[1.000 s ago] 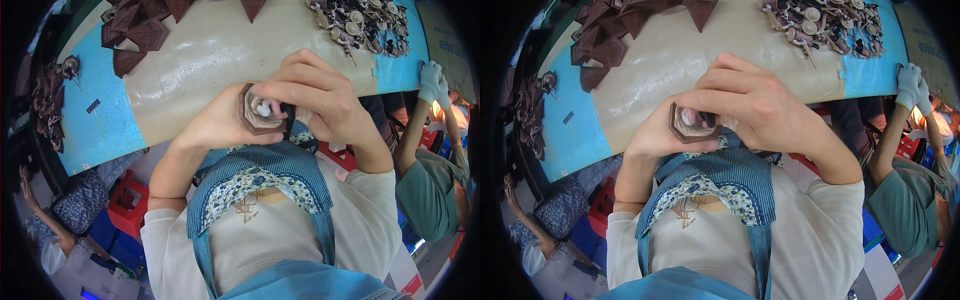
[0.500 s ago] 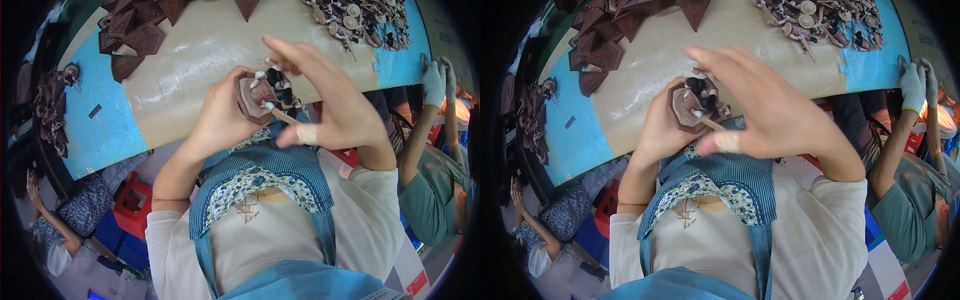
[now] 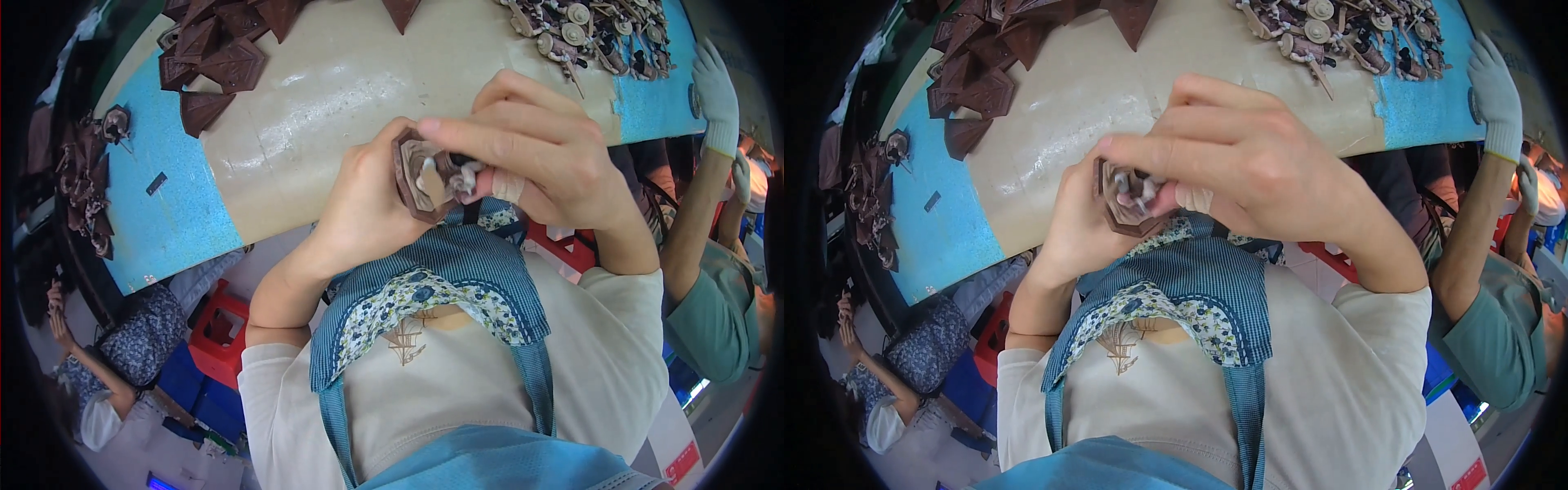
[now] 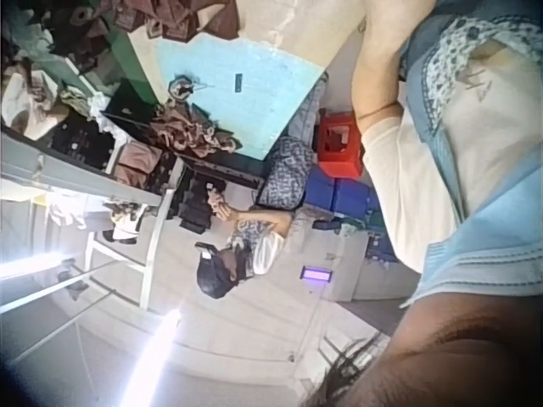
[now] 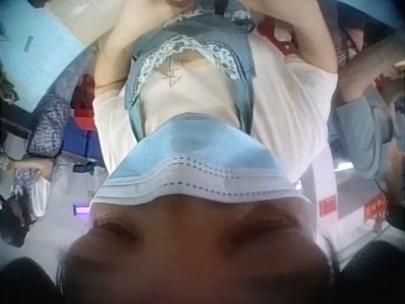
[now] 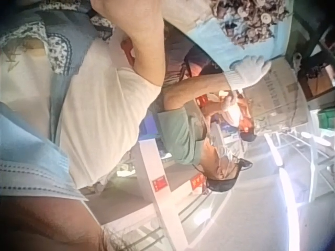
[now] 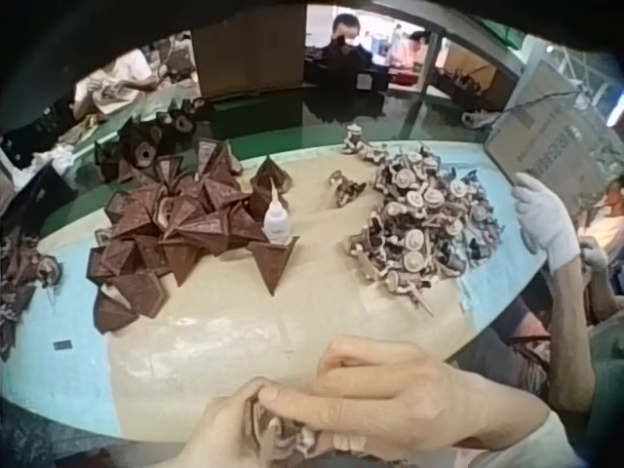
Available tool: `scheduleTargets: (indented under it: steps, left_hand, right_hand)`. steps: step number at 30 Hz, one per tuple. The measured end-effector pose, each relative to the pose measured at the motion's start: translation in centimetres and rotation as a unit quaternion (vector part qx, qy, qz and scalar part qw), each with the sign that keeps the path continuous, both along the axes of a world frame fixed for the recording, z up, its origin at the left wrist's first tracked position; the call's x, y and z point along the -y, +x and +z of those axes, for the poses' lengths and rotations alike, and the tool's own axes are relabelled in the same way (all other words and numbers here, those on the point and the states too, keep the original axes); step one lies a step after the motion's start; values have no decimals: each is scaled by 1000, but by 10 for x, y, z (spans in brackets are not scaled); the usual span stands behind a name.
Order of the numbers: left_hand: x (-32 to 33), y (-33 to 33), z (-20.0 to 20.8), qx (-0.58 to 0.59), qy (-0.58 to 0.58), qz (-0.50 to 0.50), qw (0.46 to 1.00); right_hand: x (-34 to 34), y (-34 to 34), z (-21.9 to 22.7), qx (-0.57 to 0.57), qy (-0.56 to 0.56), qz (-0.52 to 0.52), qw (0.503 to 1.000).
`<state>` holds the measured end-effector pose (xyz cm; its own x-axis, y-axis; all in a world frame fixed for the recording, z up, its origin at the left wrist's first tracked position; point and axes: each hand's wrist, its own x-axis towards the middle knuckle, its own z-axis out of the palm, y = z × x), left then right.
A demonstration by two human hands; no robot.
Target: The person applies glue from a glue bottle to a brown plastic shell, then attaches a circular plastic base to the shell by hand.
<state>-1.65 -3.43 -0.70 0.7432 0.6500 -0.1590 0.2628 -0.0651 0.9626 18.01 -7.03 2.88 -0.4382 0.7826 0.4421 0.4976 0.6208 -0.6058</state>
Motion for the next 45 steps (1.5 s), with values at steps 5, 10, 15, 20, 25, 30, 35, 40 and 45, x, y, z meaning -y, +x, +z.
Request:
scheduleTargets:
  steps: [5,10,15,20,25,30,35,40,45]
  left_hand:
    - [7,7,-5,-14,146,103,984]
    - [1,10,-12,-4,305,151,940]
    - [2,11,-17,6,364,166,917]
    - [4,9,-17,1,360,187,914]
    - [-3,2,-5,13,145,141,979]
    - [1,4,2,-19,90,103,990]
    - [4,13,-8,1,256,135,957]
    - [-3,15,-7,-16,322,165,932]
    - [-11,-11,12,28,-63,42,997]
  right_hand:
    - [17,-17,-6,9,-86,-149,985]
    - [14,-24,0,-135,-262,-241,925]
    - [13,-22,-8,-163,-314,-258,899]
    - [12,-16,0,-262,-433,-248,826]
    - [-2,12,-1,55,68,-103,991]
    - [0,-1,-4,6,31,-76,997]
    - [11,-13,-5,-94,-200,-224,949]
    - [4,-16,-2,-138,-288,-255,912]
    - [-12,-24,16,46,-14,-33,998]
